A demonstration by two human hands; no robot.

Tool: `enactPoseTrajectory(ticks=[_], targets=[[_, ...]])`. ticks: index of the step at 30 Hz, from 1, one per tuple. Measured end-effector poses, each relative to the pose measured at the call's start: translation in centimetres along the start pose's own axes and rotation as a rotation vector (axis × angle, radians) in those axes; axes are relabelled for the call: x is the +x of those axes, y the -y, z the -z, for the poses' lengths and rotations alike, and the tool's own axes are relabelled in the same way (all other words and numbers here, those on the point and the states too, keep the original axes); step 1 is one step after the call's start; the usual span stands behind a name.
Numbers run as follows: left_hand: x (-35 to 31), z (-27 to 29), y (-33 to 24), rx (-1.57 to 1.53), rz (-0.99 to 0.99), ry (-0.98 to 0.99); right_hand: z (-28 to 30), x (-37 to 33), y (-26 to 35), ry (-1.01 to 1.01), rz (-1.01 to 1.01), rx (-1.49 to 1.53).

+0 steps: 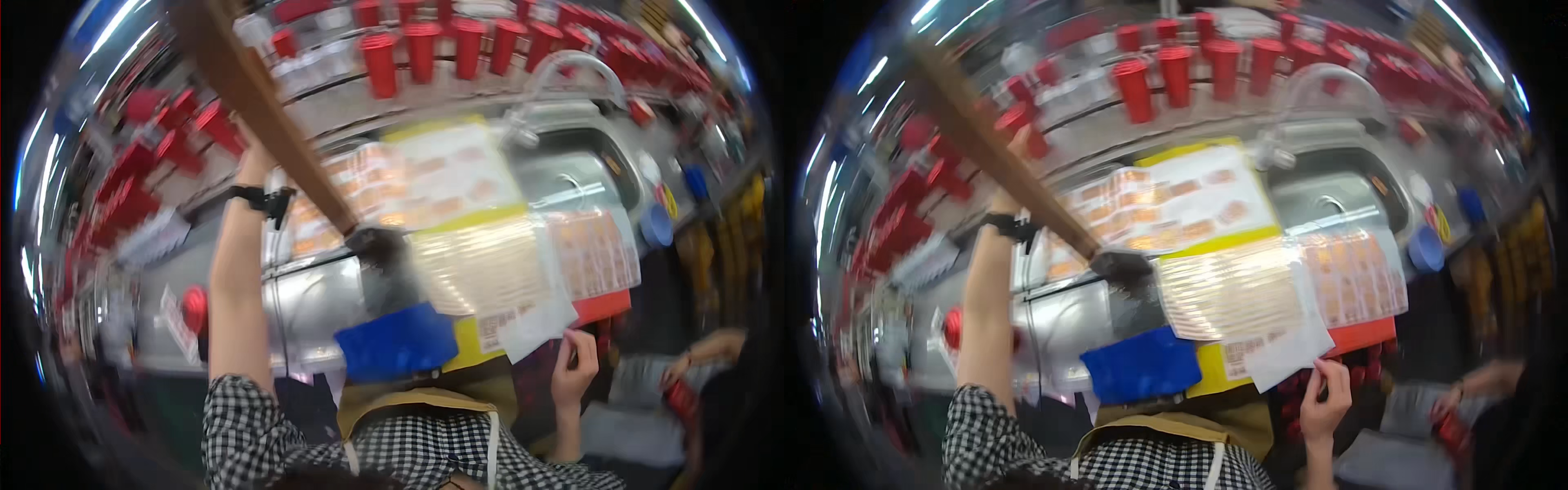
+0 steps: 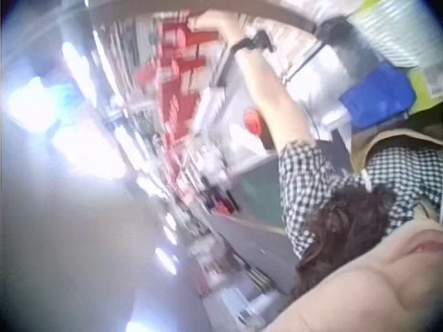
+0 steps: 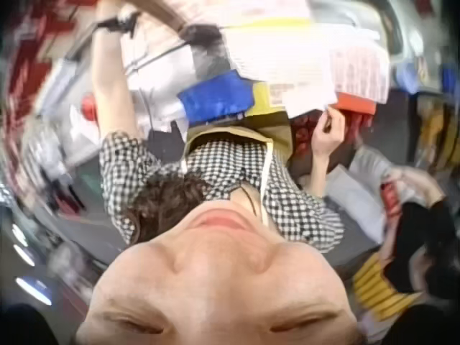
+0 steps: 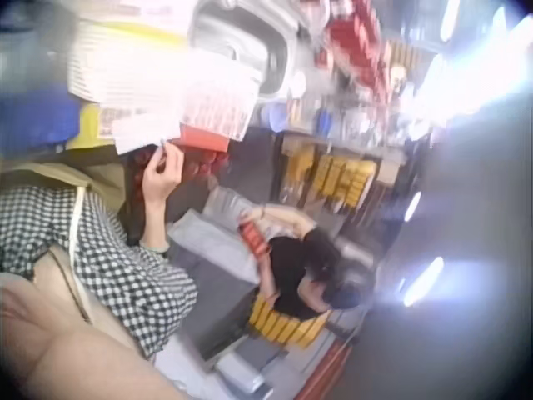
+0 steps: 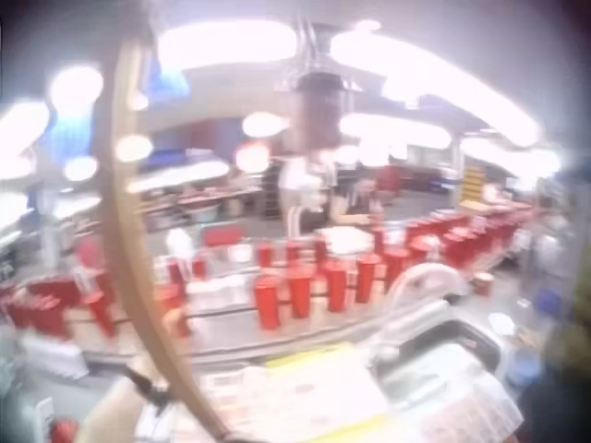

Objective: Applying and smoothing decorative labels onto red bottles at a manufacturing workstation.

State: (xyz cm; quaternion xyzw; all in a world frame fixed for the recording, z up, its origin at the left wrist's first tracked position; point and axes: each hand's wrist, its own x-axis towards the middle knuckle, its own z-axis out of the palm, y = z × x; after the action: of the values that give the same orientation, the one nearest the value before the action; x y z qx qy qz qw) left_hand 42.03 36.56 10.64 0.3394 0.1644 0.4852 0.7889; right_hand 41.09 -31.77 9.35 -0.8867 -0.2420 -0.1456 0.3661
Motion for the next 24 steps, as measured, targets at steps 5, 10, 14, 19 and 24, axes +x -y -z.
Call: enactPoseTrajectory(ticks=[5, 10, 14, 19, 24], targets=[[-11.6, -23.9, 26.2, 0.022, 0.550, 0.341, 0.0, 0.1, 0.2, -0.005, -0.186, 0.080], [-20.1, -29.8, 34.7, 0.072, 0.741, 0.555, -0.7, -1.0, 0.5, -0.038, -0.224, 0.120], [-24.4, -30.9, 32.9, 0.118, 0.754, 0.596, -0.1, -1.4, 0.3, -0.068, -0.271, 0.158], [-26.5, -27.9, 25.3, 0.198, 0.643, 0.556, -0.9, -1.2, 0.1, -0.005, -0.185, 0.272], [-29.2, -24.1, 16.7, 0.298, 0.520, 0.494, -1.0, 0.0, 1.8, 0.043, -0.097, 0.472]])
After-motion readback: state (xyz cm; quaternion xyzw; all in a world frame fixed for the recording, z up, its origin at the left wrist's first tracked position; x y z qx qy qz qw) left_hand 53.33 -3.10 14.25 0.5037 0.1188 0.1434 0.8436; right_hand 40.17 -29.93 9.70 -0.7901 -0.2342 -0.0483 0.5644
